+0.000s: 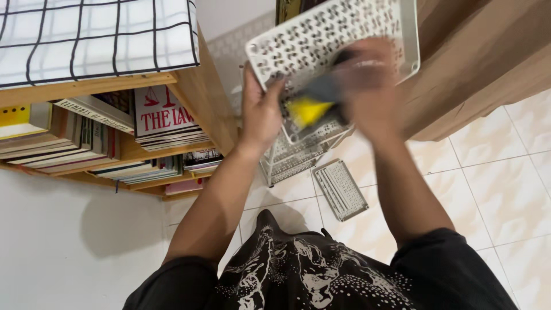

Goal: The person assembles a white plastic storage rack by inserting vertical poles into the corners of perforated trays and stacking additional trays on top. They handle the trays and poles by hand, aligning and securing each layer in sequence.

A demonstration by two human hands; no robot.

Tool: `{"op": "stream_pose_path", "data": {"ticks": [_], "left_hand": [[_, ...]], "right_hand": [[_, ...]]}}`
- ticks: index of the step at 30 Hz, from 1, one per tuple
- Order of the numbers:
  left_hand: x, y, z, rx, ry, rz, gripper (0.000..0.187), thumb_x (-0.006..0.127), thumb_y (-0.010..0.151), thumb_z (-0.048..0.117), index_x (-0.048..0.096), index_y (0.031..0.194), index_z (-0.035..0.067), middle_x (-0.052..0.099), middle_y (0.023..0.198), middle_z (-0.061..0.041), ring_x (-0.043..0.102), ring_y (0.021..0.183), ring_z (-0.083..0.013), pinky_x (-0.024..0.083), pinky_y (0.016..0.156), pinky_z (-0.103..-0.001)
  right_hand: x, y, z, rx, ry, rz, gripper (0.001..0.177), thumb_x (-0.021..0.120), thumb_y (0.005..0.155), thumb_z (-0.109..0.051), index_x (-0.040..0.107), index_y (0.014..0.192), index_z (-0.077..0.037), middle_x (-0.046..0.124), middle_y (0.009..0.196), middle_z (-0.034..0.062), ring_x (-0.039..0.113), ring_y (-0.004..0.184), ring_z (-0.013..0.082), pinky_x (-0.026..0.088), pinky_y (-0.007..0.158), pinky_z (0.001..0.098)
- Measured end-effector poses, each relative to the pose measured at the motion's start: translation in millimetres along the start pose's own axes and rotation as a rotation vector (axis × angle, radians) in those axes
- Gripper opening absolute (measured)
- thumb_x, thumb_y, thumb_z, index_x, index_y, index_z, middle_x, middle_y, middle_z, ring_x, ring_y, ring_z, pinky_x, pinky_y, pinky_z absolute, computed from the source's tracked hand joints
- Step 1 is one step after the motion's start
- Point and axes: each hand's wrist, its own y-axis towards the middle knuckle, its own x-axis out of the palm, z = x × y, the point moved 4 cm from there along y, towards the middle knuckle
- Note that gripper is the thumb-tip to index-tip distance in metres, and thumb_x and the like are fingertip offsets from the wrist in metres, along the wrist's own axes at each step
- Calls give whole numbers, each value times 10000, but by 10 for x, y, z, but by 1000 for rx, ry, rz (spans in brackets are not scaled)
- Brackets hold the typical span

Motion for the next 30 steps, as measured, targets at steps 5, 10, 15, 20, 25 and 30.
{"op": "stream_pose_path", "data": {"ticks": [5, 10, 15, 20, 25, 30], "left_hand": [[121, -103, 196, 65, 138, -54, 245, 449, 1178, 189, 482, 1367, 36, 619, 1277, -98, 578, 1192, -167, 487, 1074, -334], [113, -159, 381, 105, 92, -60, 268, 463, 1172, 210, 446, 1374, 34, 634, 1275, -117, 615, 1155, -171, 525, 1042, -335], [235, -85, 300, -42, 182, -68, 332, 455, 1118, 258, 395, 1365, 44, 661, 1174, -116, 677, 1007, -166, 612, 876, -332], [155, -54, 332, 139, 254, -23, 321, 467, 1179, 295, 467, 1374, 40, 636, 1249, -102, 593, 1153, -147, 501, 1042, -313], [120, -96, 289, 62, 78, -84, 364, 476, 1157, 310, 439, 1398, 39, 606, 1304, -70, 557, 1191, -121, 476, 1065, -304], [208, -40, 182, 54, 137, -88, 359, 478, 1148, 286, 429, 1410, 47, 607, 1298, -70, 565, 1187, -126, 484, 1050, -302]], "right_hand": [[580, -84, -126, -522, -717, -330, 517, 785, 757, -36, 579, 1231, -64, 551, 1253, 169, 544, 1178, 391, 441, 1006, 508], [152, 405, -19, -270, -626, 77, 277, 681, 1090, -47, 486, 1273, 26, 496, 1267, 226, 545, 1195, 375, 463, 1027, 478], [518, 335, -15, -265, -568, -40, 93, 605, 1153, -30, 521, 1177, 2, 529, 1108, 188, 550, 1028, 322, 448, 927, 424], [603, 109, -78, -662, -557, -329, 309, 656, 856, 6, 542, 1142, -20, 555, 1083, 182, 533, 1034, 382, 422, 905, 493], [154, 599, 68, -319, -675, 56, 220, 626, 1015, 79, 563, 1201, -20, 554, 1102, 160, 580, 1027, 344, 478, 913, 443], [489, 403, -92, -429, -604, -16, 287, 678, 1007, 28, 587, 1271, -39, 540, 1106, 150, 553, 1033, 342, 452, 920, 439]]}}
